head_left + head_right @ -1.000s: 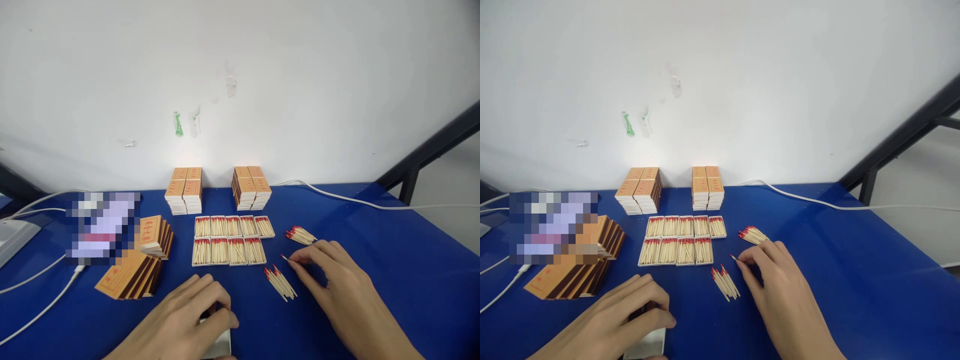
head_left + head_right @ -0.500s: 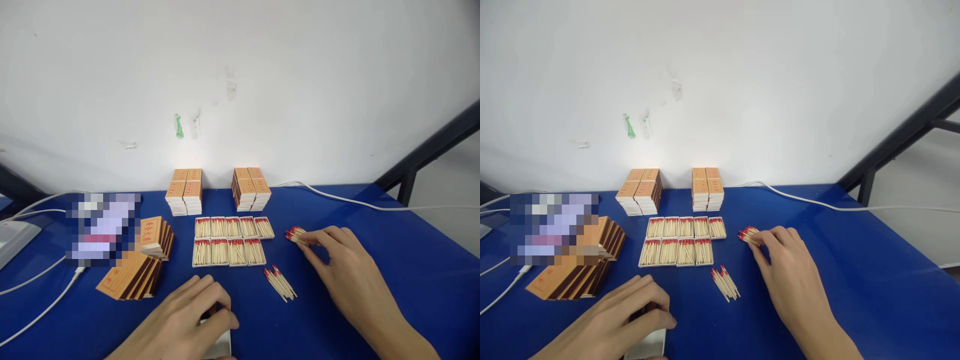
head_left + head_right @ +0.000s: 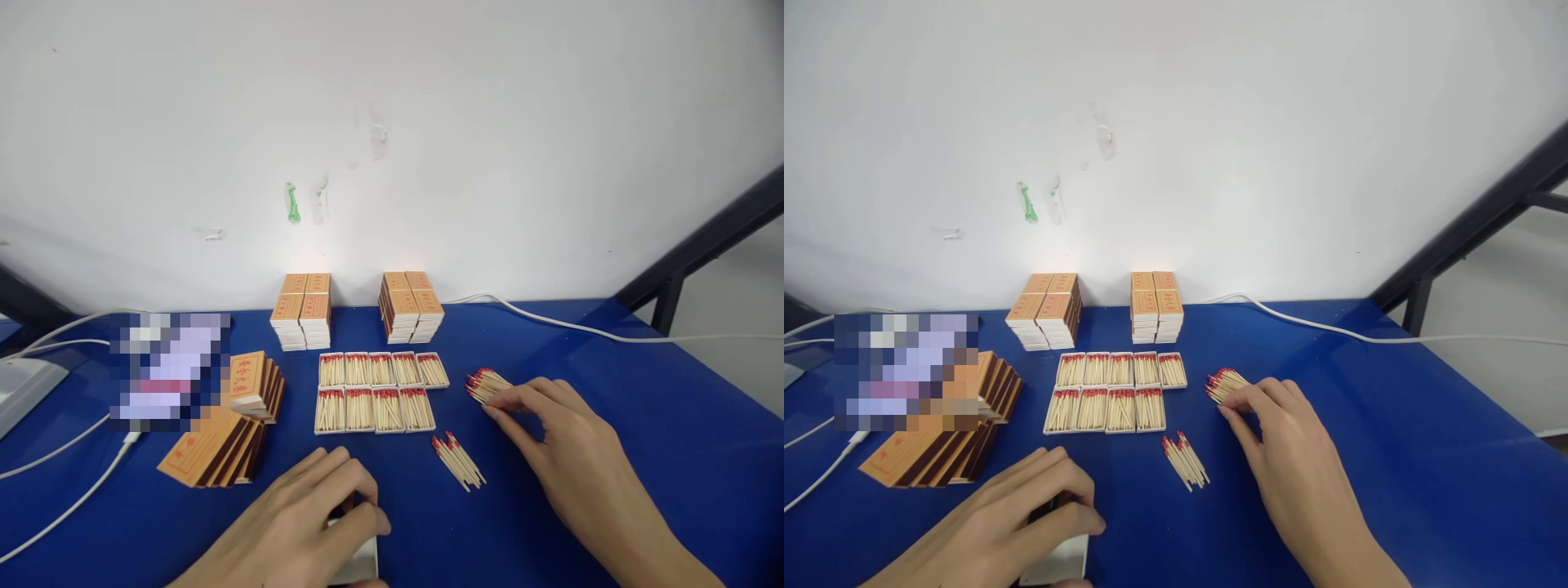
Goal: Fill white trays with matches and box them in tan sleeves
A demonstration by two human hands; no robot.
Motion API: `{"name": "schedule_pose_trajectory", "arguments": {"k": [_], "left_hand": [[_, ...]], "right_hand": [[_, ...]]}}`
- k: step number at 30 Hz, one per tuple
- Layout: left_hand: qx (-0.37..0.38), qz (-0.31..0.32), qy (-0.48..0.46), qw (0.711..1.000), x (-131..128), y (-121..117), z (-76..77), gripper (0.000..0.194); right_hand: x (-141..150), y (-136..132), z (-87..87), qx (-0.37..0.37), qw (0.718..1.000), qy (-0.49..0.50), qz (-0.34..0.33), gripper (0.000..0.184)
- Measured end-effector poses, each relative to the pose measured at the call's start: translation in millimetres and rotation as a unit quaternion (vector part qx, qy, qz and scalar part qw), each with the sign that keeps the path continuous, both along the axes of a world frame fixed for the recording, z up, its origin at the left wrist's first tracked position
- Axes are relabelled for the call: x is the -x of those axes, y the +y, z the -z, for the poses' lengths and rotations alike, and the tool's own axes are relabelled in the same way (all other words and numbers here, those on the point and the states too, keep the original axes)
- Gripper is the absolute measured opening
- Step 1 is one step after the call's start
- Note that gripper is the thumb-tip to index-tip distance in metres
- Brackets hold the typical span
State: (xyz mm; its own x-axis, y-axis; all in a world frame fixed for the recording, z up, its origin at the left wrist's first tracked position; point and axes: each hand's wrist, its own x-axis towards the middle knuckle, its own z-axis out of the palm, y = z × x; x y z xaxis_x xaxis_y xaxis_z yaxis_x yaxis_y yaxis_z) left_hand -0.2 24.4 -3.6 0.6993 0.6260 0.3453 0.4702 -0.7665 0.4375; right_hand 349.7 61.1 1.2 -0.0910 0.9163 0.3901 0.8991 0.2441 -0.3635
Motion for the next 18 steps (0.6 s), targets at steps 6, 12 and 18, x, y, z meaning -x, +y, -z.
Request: {"name": "schedule_pose_trajectory", "arguments": {"k": [6, 12, 18], "left_hand": [[0.0, 0.001, -0.003, 1.0, 1.5, -1.7, -0.2, 0.024], [0.006, -0.001, 0.004, 1.0, 0.4, -0.2, -0.3, 0.022], [0.007, 0.002, 0.0, 1.0, -0.1, -1.3, -4.2, 0.022]], "right_hand": [[1.1, 3.5, 0.9, -0.008, 1.0, 0.008, 0.008, 0.05], [0.3, 2.0, 3.7, 0.009, 1.0, 0.014, 0.002, 0.048], [5.2, -4.4, -2.7, 0.018, 1.0, 0.014, -0.015, 0.055]]}}
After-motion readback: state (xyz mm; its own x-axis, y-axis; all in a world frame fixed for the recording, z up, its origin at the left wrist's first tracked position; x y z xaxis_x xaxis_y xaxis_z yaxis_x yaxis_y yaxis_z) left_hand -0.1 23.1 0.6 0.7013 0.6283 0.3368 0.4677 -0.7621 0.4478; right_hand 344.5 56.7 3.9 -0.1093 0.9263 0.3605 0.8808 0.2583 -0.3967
